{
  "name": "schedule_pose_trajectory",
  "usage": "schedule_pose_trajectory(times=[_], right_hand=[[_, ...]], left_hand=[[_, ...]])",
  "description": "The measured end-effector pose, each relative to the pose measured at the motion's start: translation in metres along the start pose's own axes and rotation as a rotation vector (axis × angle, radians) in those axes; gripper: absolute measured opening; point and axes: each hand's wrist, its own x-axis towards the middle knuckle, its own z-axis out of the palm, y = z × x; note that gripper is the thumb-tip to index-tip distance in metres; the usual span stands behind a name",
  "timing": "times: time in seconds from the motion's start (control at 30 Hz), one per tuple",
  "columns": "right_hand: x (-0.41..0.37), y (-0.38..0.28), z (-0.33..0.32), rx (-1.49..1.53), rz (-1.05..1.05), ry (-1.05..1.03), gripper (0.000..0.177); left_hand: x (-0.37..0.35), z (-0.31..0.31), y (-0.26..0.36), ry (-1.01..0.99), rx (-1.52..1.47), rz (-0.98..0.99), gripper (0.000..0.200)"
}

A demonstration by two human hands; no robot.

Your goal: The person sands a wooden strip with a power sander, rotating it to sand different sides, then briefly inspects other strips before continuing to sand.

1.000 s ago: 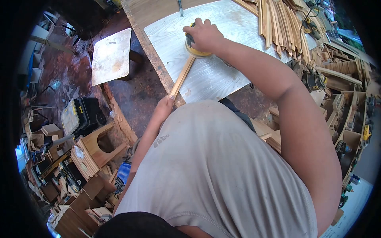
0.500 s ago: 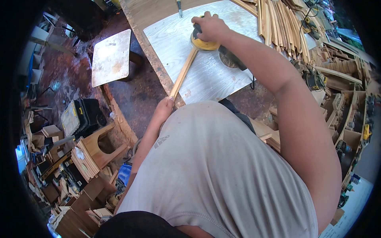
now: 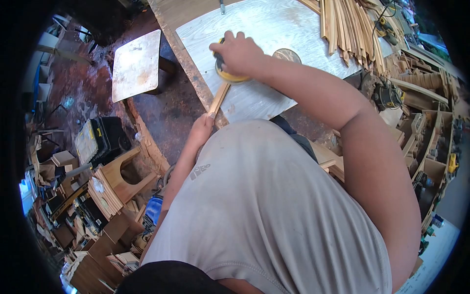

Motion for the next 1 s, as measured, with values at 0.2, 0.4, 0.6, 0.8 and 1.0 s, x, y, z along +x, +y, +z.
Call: schedule_pose_trajectory(times=[0.2, 0.4, 0.6, 0.8, 1.0], right_hand=[[0.007, 0.012, -0.002, -0.071, 0.086, -0.014, 0.054], [-0.013, -0.022, 0.003, 0.009, -0.069, 0.017, 0.057], [0.009, 0.013, 0.009, 0.004, 0.077, 0.032, 0.053], [0.057, 0.118, 0.013, -0.081, 0.274, 0.108, 0.057], [0.062, 0.173, 0.004, -0.132, 0.452, 0.059, 0.059]], left_hand=[[0.0, -0.001, 0.001, 0.003, 0.031, 0.032, 0.042], [-0.001, -0.003, 0.004, -0.009, 0.023, 0.015, 0.041], [-0.002, -0.003, 0.003, -0.008, 0.018, 0.023, 0.043], [0.001, -0.005, 0.003, -0.032, 0.034, 0.022, 0.045], [0.003, -0.004, 0.0, -0.043, 0.017, -0.004, 0.046]])
